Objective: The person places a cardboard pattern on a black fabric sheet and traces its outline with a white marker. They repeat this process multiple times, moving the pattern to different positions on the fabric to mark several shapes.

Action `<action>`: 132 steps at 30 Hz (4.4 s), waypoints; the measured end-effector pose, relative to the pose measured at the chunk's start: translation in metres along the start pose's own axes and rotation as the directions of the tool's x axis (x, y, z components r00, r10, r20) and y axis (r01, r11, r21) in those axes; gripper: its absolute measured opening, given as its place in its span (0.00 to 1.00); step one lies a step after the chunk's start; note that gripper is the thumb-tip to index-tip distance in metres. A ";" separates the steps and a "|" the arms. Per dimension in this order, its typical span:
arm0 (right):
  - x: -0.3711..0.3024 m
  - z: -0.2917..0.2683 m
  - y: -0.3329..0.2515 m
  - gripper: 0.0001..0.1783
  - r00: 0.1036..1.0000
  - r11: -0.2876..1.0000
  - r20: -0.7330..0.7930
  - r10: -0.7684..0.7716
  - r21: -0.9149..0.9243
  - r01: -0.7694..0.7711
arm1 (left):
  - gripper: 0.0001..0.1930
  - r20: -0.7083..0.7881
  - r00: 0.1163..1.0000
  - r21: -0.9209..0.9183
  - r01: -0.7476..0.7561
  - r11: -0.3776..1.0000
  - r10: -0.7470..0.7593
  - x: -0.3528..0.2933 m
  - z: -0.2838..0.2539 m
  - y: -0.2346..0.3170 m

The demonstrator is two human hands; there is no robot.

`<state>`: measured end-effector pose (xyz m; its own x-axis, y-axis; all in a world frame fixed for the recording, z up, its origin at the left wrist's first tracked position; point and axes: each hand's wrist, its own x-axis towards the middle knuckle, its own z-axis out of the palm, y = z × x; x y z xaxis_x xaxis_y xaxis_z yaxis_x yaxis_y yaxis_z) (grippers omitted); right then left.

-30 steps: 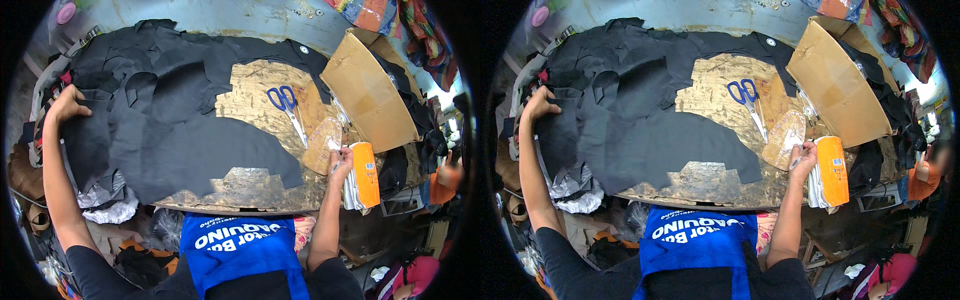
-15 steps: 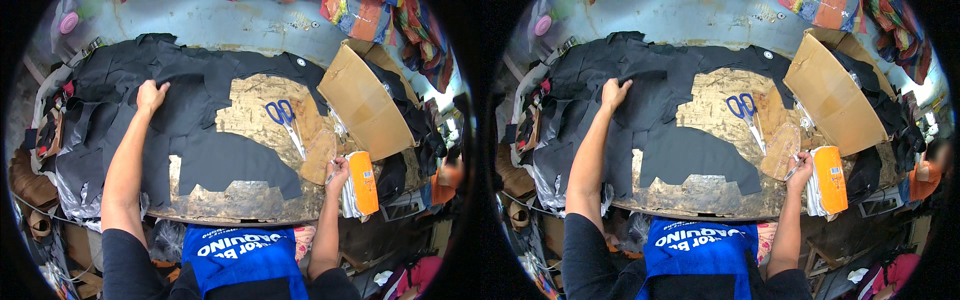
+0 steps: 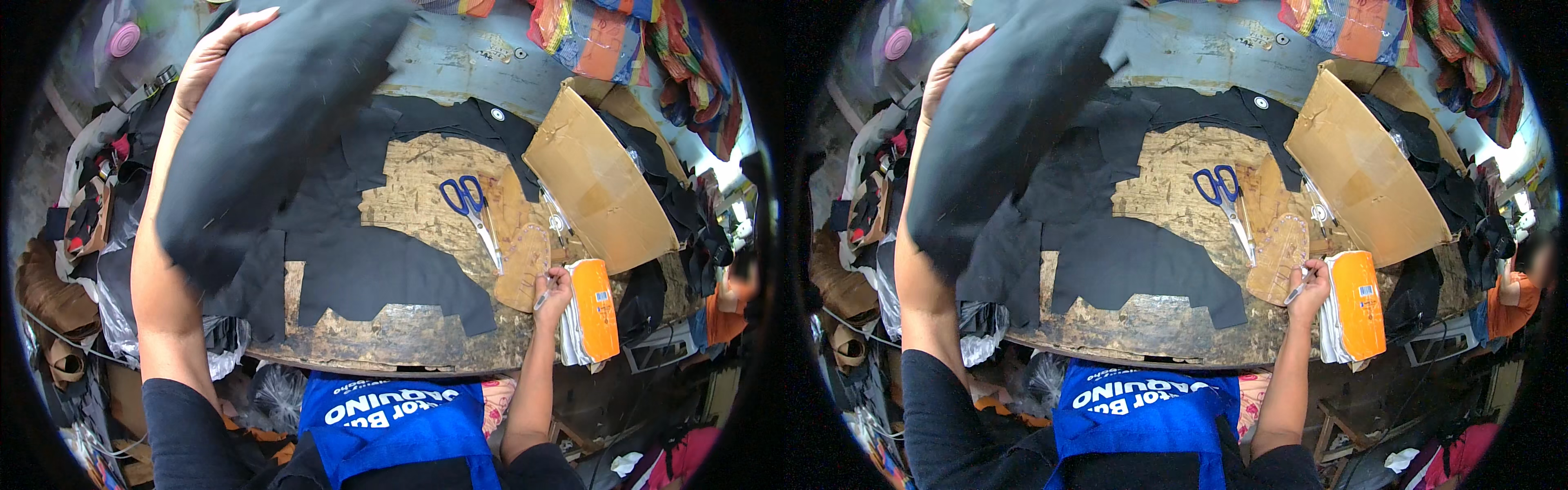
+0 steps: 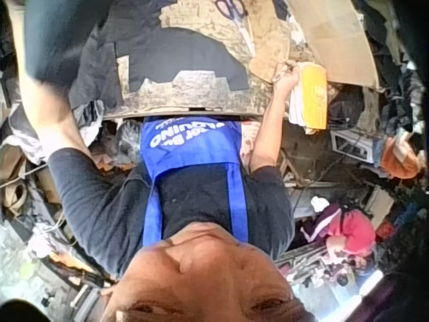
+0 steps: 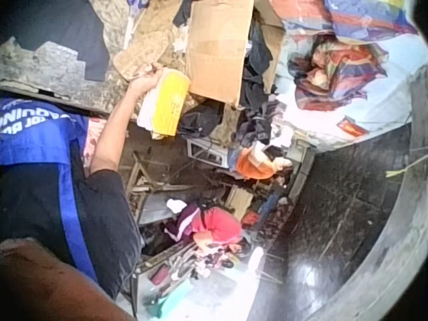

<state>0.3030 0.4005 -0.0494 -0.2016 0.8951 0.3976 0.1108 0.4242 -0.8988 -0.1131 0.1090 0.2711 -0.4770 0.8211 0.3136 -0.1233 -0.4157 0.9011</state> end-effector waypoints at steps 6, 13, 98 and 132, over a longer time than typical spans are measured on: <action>0.004 -0.002 0.009 0.12 1.000 0.999 -0.010 -0.018 -0.027 0.018 | 0.28 0.305 0.945 0.057 0.109 0.992 -0.121 -0.059 0.048 -0.043; -0.004 0.005 -0.013 0.13 0.981 0.933 -0.015 -0.191 -0.314 0.177 | 0.43 0.093 0.330 0.656 0.689 0.307 -0.939 -0.112 -0.013 -0.148; -0.093 0.045 -0.100 0.07 0.948 0.865 0.288 -0.135 -0.432 0.254 | 0.29 -0.114 0.961 0.971 0.054 -0.234 -0.251 -0.162 -0.001 -0.232; -0.071 -0.005 -0.114 0.10 0.930 0.751 0.352 -0.106 -0.585 0.307 | 0.25 -0.229 0.965 0.972 0.220 -0.079 -0.128 -0.251 0.081 -0.232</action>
<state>0.3099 0.2890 0.0258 -0.5414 0.7393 0.4005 0.5905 0.6734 -0.4448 0.1057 0.0312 0.0072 -0.6436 0.7561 0.1186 0.7509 0.5937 0.2894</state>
